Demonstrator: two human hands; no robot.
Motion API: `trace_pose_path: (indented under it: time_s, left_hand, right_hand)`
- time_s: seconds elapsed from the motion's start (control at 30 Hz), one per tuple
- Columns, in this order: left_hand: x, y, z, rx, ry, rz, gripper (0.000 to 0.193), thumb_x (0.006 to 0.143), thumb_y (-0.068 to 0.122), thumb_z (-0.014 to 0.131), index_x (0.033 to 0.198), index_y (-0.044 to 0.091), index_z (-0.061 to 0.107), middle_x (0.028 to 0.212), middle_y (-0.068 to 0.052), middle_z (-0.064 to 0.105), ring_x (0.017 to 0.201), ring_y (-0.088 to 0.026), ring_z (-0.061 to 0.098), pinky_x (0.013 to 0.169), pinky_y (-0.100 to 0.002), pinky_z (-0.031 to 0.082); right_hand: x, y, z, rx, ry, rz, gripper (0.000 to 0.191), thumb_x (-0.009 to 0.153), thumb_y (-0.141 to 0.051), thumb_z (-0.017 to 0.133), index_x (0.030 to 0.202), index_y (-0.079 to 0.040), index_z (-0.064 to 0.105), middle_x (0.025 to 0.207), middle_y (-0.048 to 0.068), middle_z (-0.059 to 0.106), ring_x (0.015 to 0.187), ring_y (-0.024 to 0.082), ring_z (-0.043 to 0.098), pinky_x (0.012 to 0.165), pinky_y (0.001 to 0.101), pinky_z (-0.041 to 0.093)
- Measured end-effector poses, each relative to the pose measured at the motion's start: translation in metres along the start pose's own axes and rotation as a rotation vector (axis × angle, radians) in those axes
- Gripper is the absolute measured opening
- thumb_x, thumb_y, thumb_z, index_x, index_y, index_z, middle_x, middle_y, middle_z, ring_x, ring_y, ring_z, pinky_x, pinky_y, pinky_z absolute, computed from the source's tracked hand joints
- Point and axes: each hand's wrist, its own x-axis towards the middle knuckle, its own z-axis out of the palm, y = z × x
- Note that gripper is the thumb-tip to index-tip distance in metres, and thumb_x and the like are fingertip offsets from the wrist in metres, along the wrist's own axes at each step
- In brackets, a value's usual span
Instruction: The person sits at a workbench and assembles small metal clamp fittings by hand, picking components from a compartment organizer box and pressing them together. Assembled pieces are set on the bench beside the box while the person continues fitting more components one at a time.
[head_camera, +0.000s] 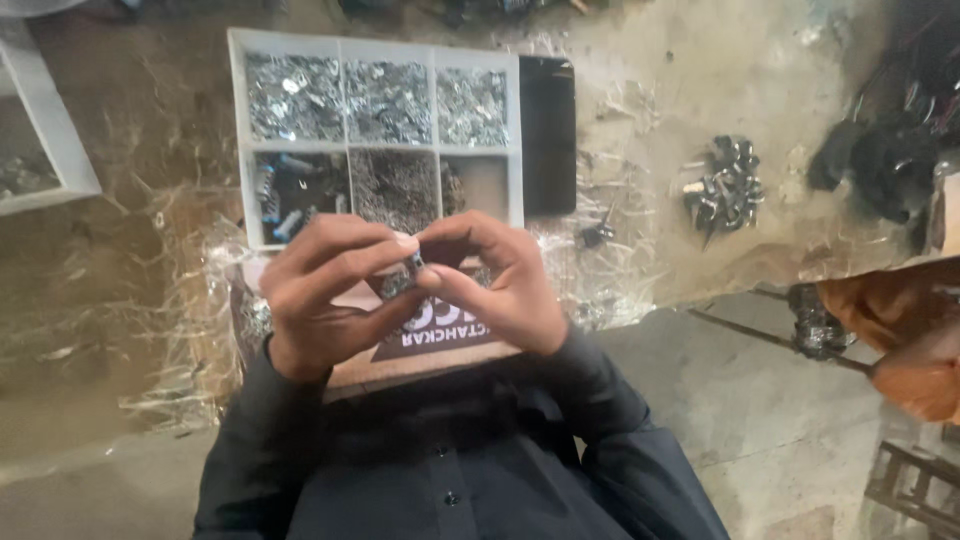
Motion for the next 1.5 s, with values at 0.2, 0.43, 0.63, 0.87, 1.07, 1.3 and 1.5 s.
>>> trace_pose_path:
  time_s: [0.2,0.43,0.63,0.87,1.07,1.3,1.5]
  left_hand:
    - [-0.020,0.023,-0.019,0.060,0.161,-0.096,0.045,0.076,0.018,0.092,0.110,0.001,0.069,0.109,-0.014,0.069,0.100,-0.024,0.071,0.086,-0.036,0.060]
    - [-0.045,0.044,0.001,0.011,0.128,-0.133,0.044,0.076,0.016,0.092,0.111,0.002,0.070,0.107,-0.014,0.069,0.098,-0.026,0.071,0.085,-0.035,0.060]
    - [-0.058,0.051,0.028,-0.095,0.052,-0.123,0.042,0.077,0.011,0.091,0.112,0.003,0.071,0.108,-0.012,0.069,0.098,-0.026,0.072,0.080,-0.033,0.059]
    - [-0.056,0.053,0.050,-0.103,-0.083,-0.115,0.041,0.075,0.013,0.093,0.110,0.005,0.072,0.106,-0.010,0.070,0.094,-0.026,0.071,0.082,-0.036,0.059]
    - [-0.053,0.052,0.076,-0.135,-0.135,-0.098,0.040,0.075,0.019,0.092,0.110,0.009,0.074,0.104,-0.006,0.071,0.090,-0.022,0.071,0.078,-0.034,0.059]
    - [-0.055,0.053,0.092,-0.182,-0.246,-0.061,0.043,0.076,0.017,0.091,0.115,0.010,0.074,0.109,-0.005,0.071,0.094,-0.024,0.071,0.082,-0.036,0.057]
    - [-0.067,0.050,0.101,-0.210,-0.220,-0.030,0.045,0.076,0.018,0.093,0.116,0.008,0.075,0.108,-0.007,0.072,0.090,-0.024,0.069,0.077,-0.036,0.056]
  right_hand:
    - [-0.036,0.031,-0.060,-1.035,0.607,-0.445,0.025,0.095,-0.006,0.076,0.120,-0.004,0.072,0.122,0.010,0.071,0.118,0.028,0.064,0.106,0.0421,0.048]
    - [-0.081,0.074,-0.109,-1.229,0.581,-0.297,0.028,0.091,-0.011,0.076,0.119,-0.006,0.075,0.129,0.016,0.066,0.122,0.038,0.054,0.107,0.0451,0.043]
    - [-0.095,0.111,-0.118,-1.050,0.794,-0.253,0.013,0.100,-0.009,0.076,0.113,-0.005,0.074,0.128,0.010,0.068,0.126,0.030,0.058,0.111,0.0427,0.046]
    - [-0.089,0.120,-0.120,-0.866,0.748,-0.220,0.011,0.103,-0.005,0.066,0.111,-0.003,0.072,0.136,0.012,0.064,0.130,0.032,0.051,0.112,0.0425,0.044]
    - [-0.087,0.122,-0.123,-0.974,0.746,-0.254,0.017,0.100,-0.014,0.072,0.113,-0.002,0.070,0.141,0.013,0.060,0.134,0.036,0.048,0.116,0.0453,0.039]
    - [-0.106,0.107,-0.081,-0.524,0.911,-0.443,0.010,0.109,-0.011,0.071,0.117,-0.006,0.068,0.123,0.012,0.065,0.117,0.025,0.063,0.096,0.0346,0.051]
    - [-0.144,0.086,-0.031,-0.158,0.398,-0.161,0.026,0.094,-0.010,0.075,0.116,-0.002,0.065,0.111,0.008,0.064,0.105,0.021,0.064,0.093,0.0334,0.053]
